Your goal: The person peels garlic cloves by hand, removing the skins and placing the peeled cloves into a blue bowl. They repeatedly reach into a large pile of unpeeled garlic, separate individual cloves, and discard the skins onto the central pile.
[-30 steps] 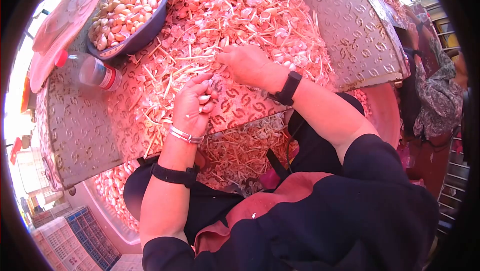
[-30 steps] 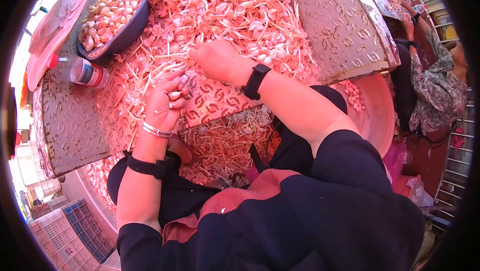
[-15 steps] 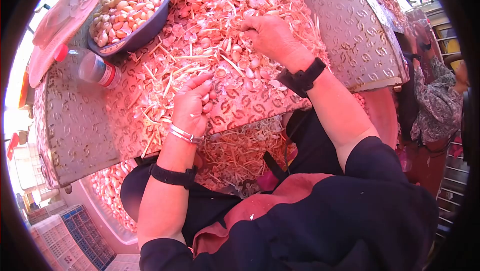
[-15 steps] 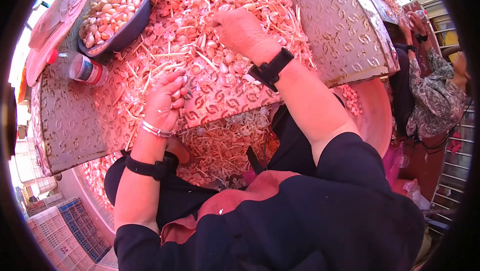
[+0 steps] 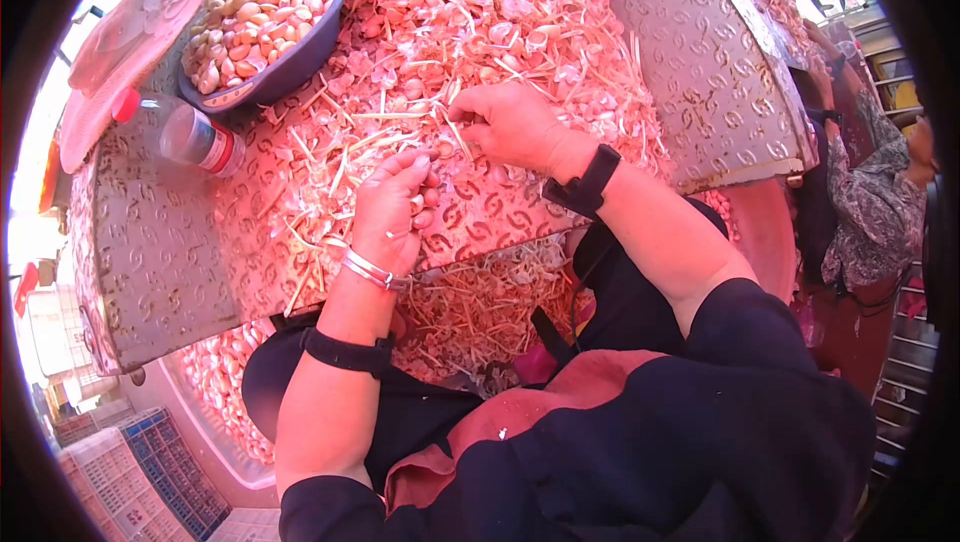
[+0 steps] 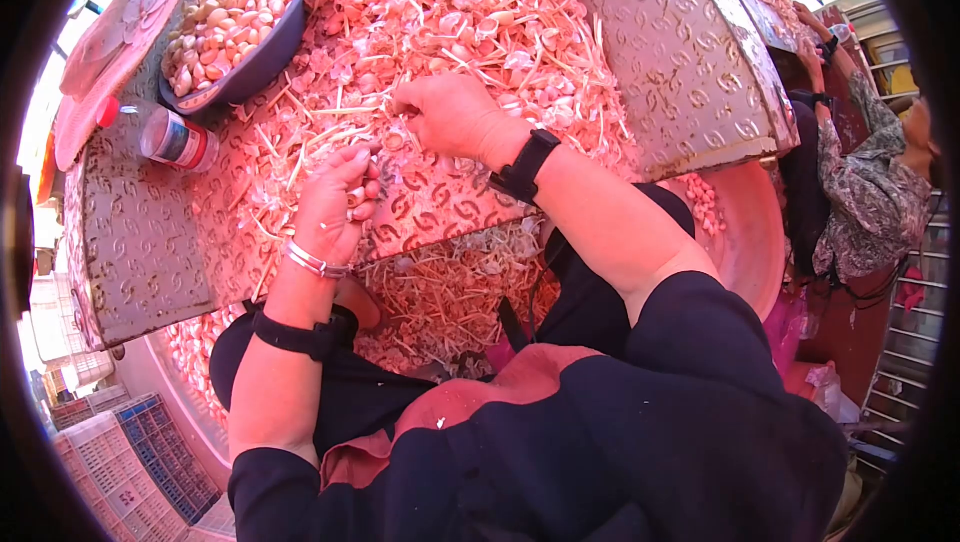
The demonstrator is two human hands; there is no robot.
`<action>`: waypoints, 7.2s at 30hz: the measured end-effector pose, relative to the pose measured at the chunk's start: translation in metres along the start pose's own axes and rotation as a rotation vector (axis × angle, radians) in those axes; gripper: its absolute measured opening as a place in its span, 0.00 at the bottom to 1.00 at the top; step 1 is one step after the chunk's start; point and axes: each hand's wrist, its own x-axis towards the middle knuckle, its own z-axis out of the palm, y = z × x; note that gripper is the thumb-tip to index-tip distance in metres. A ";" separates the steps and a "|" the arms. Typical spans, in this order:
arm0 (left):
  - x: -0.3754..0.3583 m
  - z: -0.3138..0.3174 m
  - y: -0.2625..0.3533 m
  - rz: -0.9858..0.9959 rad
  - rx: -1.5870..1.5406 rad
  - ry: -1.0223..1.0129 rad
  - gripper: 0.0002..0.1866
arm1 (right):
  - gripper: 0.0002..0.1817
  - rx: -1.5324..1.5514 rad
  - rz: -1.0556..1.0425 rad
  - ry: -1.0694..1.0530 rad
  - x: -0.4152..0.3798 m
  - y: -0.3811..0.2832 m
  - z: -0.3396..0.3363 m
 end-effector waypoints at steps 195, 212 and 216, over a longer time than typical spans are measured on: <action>0.008 -0.015 -0.003 -0.124 -0.285 -0.211 0.07 | 0.10 -0.182 -0.085 -0.121 -0.004 0.007 0.014; 0.004 -0.024 0.035 0.114 -0.319 -0.037 0.09 | 0.04 -0.123 -0.426 -0.157 -0.025 -0.039 0.045; 0.002 -0.021 0.032 0.096 -0.290 -0.061 0.10 | 0.04 -0.067 -0.435 -0.137 -0.031 -0.036 0.043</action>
